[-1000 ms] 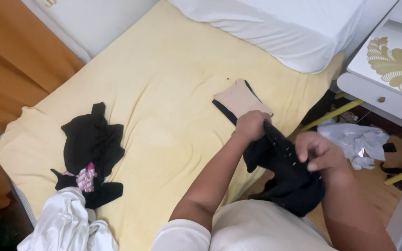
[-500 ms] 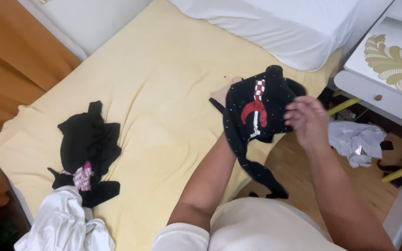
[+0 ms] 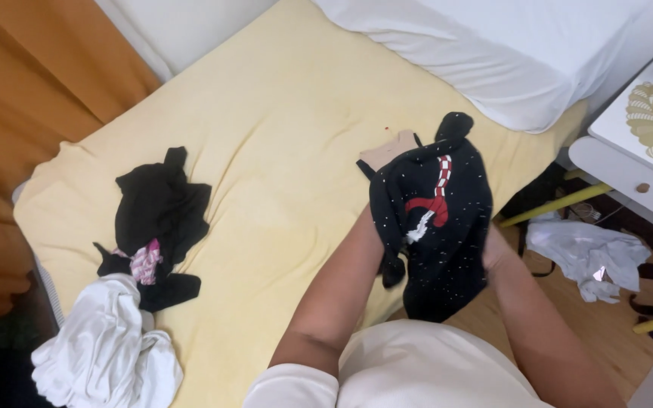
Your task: The person folds several items of clothing on a bed, including a black t-shirt with a graphic, a plain black t-shirt, and a black long-sleeved top. They smooth out each garment and fold it neatly into a compact stack.
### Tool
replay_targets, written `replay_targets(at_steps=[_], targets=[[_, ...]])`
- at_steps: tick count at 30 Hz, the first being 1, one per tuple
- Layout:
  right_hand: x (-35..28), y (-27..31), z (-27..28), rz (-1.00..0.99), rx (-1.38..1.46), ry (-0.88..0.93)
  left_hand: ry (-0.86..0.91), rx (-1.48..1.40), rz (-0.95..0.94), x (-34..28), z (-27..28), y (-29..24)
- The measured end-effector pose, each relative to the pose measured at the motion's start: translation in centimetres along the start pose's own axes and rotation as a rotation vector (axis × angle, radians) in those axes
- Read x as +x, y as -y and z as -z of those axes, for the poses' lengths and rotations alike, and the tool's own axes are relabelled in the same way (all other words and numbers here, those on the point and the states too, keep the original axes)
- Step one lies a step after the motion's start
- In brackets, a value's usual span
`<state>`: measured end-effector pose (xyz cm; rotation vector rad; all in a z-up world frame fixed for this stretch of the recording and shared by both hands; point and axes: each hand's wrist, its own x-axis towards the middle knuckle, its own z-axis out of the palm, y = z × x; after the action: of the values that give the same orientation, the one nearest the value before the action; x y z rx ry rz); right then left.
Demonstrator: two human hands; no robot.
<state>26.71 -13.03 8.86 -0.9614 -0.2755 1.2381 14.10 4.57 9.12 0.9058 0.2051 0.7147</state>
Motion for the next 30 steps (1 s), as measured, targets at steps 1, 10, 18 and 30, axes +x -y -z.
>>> replay_targets(at_steps=[1,10,18,30], targets=[[0.0,1.3,0.0,-0.033,0.012,0.038,-0.006,0.000,-0.001,-2.7,-2.4,-3.5],[-0.3,6.8,-1.7,-0.002,-0.175,0.104,0.222,1.315,0.195,-7.2,3.6,-6.0],[-0.2,6.1,-6.5,-0.023,-0.915,0.486,0.245,0.940,-0.264,-8.3,-7.1,-13.6],[-1.3,9.0,-10.6,0.103,-1.089,0.719,0.215,1.283,0.139,-9.5,-4.7,-12.2]])
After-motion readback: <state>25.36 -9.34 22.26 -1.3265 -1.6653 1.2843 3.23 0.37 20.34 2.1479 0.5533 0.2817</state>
